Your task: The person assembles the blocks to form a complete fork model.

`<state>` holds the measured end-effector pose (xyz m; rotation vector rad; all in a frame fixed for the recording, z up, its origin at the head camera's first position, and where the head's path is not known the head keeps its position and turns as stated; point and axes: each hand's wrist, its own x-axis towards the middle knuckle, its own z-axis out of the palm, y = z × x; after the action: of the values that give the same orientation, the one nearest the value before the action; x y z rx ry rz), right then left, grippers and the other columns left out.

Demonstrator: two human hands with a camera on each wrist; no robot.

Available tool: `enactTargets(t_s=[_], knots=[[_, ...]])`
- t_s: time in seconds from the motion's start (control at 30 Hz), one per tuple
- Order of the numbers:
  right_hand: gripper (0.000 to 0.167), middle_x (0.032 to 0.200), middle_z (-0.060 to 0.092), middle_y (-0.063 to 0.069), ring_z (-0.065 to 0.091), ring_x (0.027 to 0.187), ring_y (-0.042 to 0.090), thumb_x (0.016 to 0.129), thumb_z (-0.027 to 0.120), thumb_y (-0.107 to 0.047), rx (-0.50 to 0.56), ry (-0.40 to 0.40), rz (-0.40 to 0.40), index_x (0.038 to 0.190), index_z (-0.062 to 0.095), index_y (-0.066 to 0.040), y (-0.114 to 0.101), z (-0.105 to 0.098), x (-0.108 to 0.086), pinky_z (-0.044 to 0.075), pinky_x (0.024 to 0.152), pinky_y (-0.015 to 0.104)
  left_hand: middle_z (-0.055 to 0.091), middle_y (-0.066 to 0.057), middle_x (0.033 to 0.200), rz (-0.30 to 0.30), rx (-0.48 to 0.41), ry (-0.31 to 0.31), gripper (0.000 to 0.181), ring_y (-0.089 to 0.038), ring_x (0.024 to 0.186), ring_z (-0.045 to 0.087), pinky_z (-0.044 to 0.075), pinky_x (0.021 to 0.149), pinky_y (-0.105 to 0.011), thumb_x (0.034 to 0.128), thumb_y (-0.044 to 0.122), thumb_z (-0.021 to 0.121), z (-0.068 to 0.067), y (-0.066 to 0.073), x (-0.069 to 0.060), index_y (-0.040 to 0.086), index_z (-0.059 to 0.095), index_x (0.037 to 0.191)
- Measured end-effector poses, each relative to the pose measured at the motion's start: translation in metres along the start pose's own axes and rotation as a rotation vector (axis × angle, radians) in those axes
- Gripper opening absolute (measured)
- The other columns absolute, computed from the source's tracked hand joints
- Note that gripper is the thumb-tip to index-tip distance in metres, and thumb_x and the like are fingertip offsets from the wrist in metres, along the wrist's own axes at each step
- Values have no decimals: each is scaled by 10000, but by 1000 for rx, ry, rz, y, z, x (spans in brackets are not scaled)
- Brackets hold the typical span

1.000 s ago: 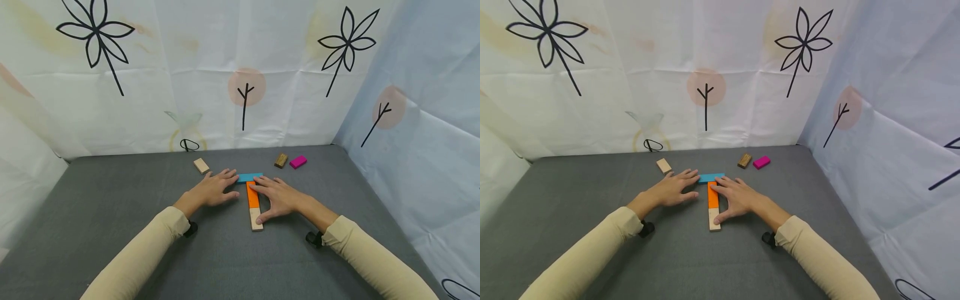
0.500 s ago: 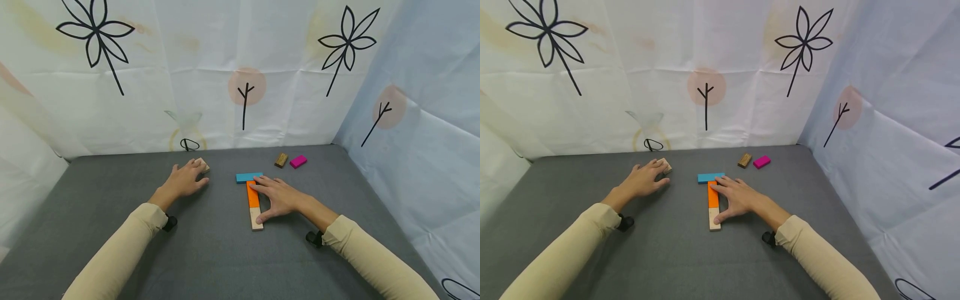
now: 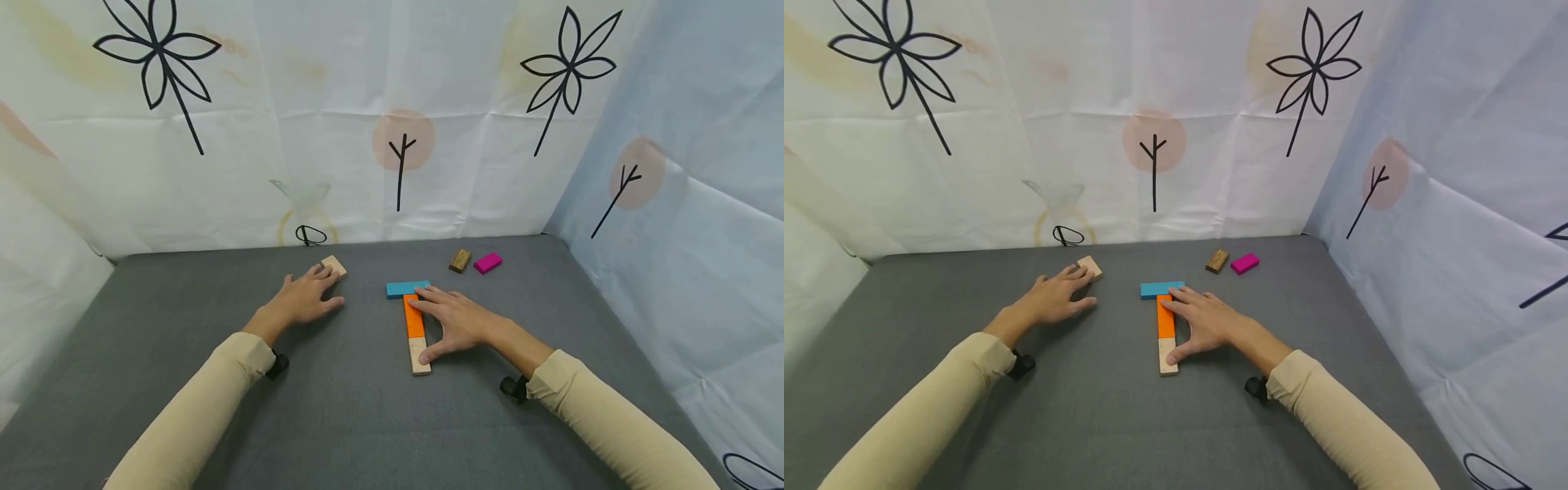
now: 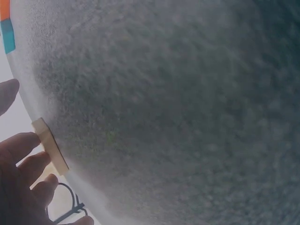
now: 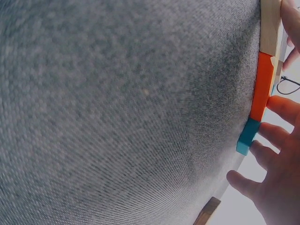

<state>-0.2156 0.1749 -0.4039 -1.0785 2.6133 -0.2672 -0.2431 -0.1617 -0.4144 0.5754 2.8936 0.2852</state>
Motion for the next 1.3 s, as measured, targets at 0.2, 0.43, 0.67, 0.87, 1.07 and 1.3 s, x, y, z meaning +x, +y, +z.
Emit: enactTargets(t_s=[0.2, 0.43, 0.67, 0.87, 1.07, 1.3], knots=[[1063, 1649, 188, 111, 129, 1518, 324, 764, 696, -725, -4, 2, -4, 1576, 318, -153, 0, 0, 0, 187, 1150, 609, 261, -149, 1620, 21, -9, -13, 692, -381, 1492, 193, 176, 1064, -744, 1021, 463, 508, 2, 8, 4, 101, 301, 1574], [1064, 1648, 192, 111, 134, 1518, 323, 761, 689, -736, -2, 5, -5, 1573, 326, -152, 0, -1, 1, 183, 1147, 615, 280, -148, 1614, 70, -17, -6, 716, -367, 1489, 210, 201, 1054, -740, 1012, 511, 496, 2, 19, 8, 100, 316, 1571], [1069, 1650, 193, 97, 135, 1518, 315, 751, 687, -748, 2, -2, 15, 1575, 326, -171, 0, -1, 1, 179, 1147, 616, 246, -129, 1630, 60, 2, -30, 706, -353, 1501, 185, 194, 1072, -732, 1012, 453, 531, 6, 31, 17, 101, 293, 1577], [1070, 1649, 198, 91, 139, 1518, 312, 748, 689, -749, 6, -7, 27, 1576, 325, -177, -1, -1, 1, 185, 1145, 619, 247, -106, 1633, 76, 15, -31, 703, -333, 1502, 194, 203, 1084, -712, 1013, 469, 523, 10, 40, 24, 121, 294, 1580], [1064, 1648, 200, 95, 143, 1517, 318, 751, 699, -736, 4, -2, 23, 1575, 327, -174, 0, 0, 1, 189, 1141, 623, 266, -108, 1626, 89, 29, -42, 692, -331, 1494, 216, 201, 1087, -713, 1017, 477, 509, 10, 47, 28, 126, 305, 1578], [1062, 1650, 196, 93, 140, 1517, 319, 752, 692, -742, -5, 4, 24, 1572, 335, -170, 1, 1, 1, 193, 1140, 625, 234, -85, 1637, 73, 32, -53, 714, -315, 1505, 193, 194, 1102, -698, 1012, 512, 497, 13, 53, 32, 152, 276, 1587]])
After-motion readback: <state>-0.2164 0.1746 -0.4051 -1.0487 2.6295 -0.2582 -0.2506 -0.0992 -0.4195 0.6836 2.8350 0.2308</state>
